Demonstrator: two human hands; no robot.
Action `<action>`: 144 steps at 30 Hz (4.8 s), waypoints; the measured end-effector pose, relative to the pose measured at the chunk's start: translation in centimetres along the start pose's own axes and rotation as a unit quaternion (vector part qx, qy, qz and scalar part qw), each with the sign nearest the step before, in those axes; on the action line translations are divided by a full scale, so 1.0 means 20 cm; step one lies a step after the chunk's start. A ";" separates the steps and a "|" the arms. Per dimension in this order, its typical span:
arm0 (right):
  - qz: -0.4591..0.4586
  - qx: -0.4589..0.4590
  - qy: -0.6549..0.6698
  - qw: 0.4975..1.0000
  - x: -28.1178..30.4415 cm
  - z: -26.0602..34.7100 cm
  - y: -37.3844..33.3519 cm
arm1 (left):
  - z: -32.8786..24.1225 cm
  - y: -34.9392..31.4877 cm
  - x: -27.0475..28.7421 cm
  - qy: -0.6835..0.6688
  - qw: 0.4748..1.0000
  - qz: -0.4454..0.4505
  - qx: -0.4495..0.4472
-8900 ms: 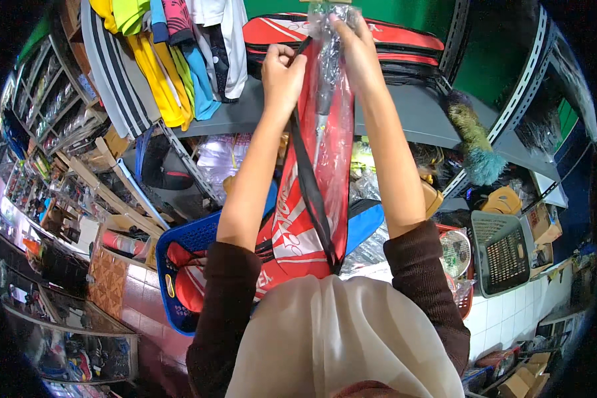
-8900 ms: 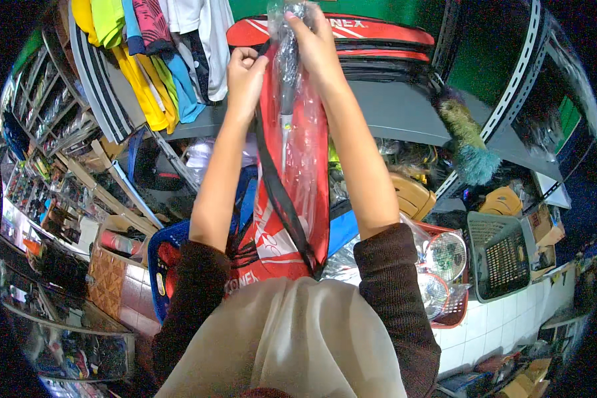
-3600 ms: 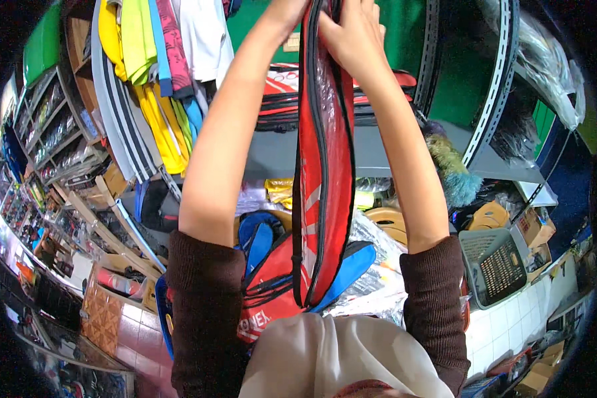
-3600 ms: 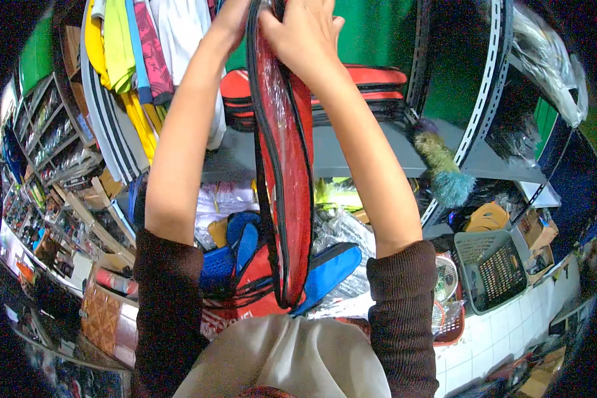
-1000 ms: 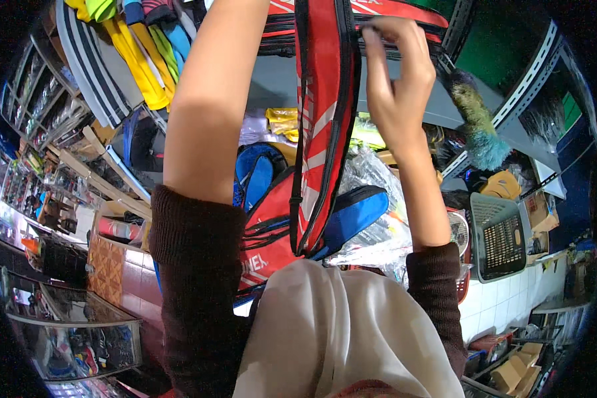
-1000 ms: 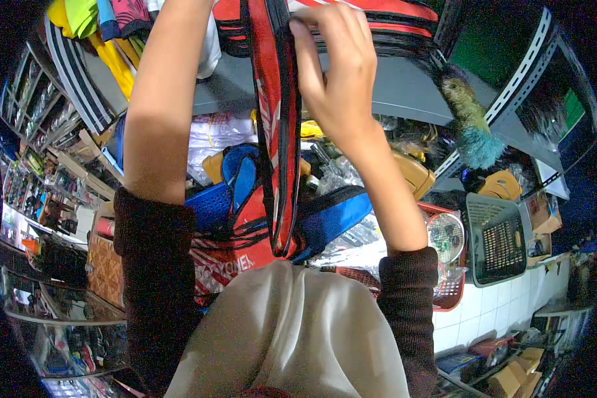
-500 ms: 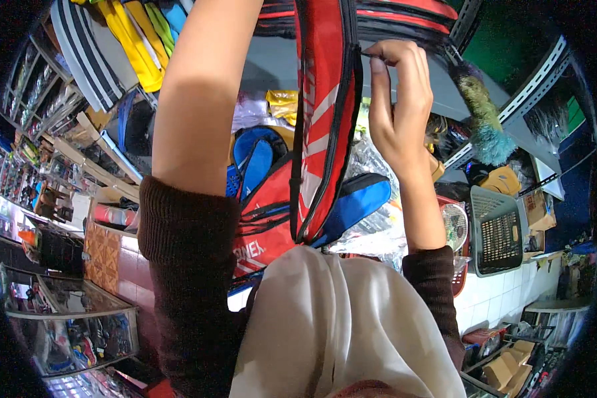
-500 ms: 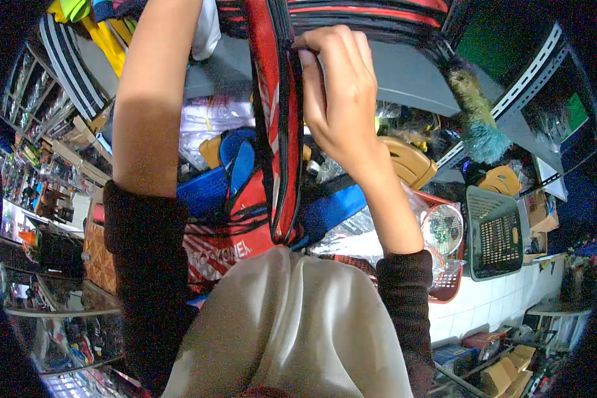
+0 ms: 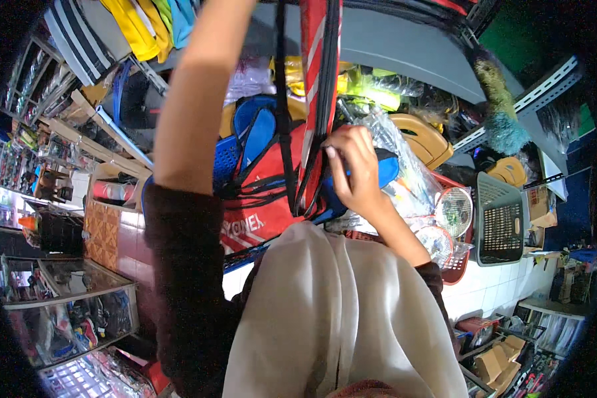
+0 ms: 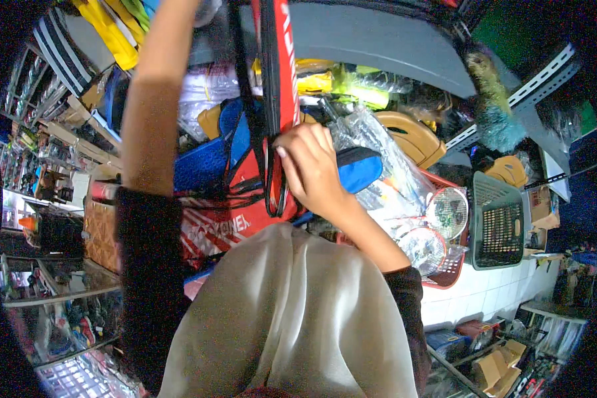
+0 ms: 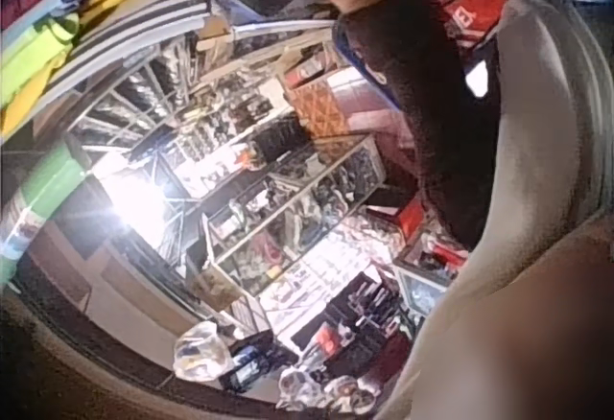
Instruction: Packing badminton rackets into protective bags and plastic covers.
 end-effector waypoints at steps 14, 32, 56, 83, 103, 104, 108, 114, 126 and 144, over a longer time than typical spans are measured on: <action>0.030 -0.049 -0.047 0.997 -0.17 -0.08 -0.08 | 0.18 -1.16 -0.01 -0.022 0.963 0.100 0.250; -0.008 -0.134 0.006 0.991 -0.08 -0.12 -0.08 | 0.02 -1.12 -0.06 -0.080 0.987 0.049 0.129; 0.222 -0.116 0.026 0.968 -0.51 -0.13 -0.98 | 0.34 -1.18 -0.02 -0.240 0.903 0.052 0.354; -0.078 -0.390 0.151 0.905 -0.08 -0.53 -0.66 | -0.17 -2.05 0.65 -0.013 0.899 0.078 0.430; -0.180 -0.579 0.502 0.617 -0.11 -0.59 -0.79 | 0.14 -1.73 0.66 0.131 0.884 0.174 0.414; -0.207 -0.573 0.492 0.622 -0.10 -0.58 -0.77 | 0.13 -1.71 0.64 0.130 0.885 0.174 0.411; -0.277 -0.527 0.476 0.647 -0.07 -0.54 -0.64 | -0.16 -1.60 0.44 0.312 0.894 0.283 0.154; -0.314 -0.481 0.479 0.664 -0.05 -0.50 -0.49 | -0.33 -1.79 0.24 0.222 0.856 0.462 0.069; -0.290 -0.157 -0.040 0.943 0.53 -0.24 -0.09 | -0.16 -1.59 0.35 0.161 0.923 0.344 0.060; -0.022 0.124 -0.479 0.869 0.22 -0.05 0.78 | -0.02 -0.70 0.21 0.215 0.922 0.177 -0.271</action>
Point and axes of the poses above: each hand's wrist, its own y-axis towards the middle knuckle, its own x-axis out of the back of the hand, z = x × y, the point moved 7 cm from there along y, towards the middle knuckle
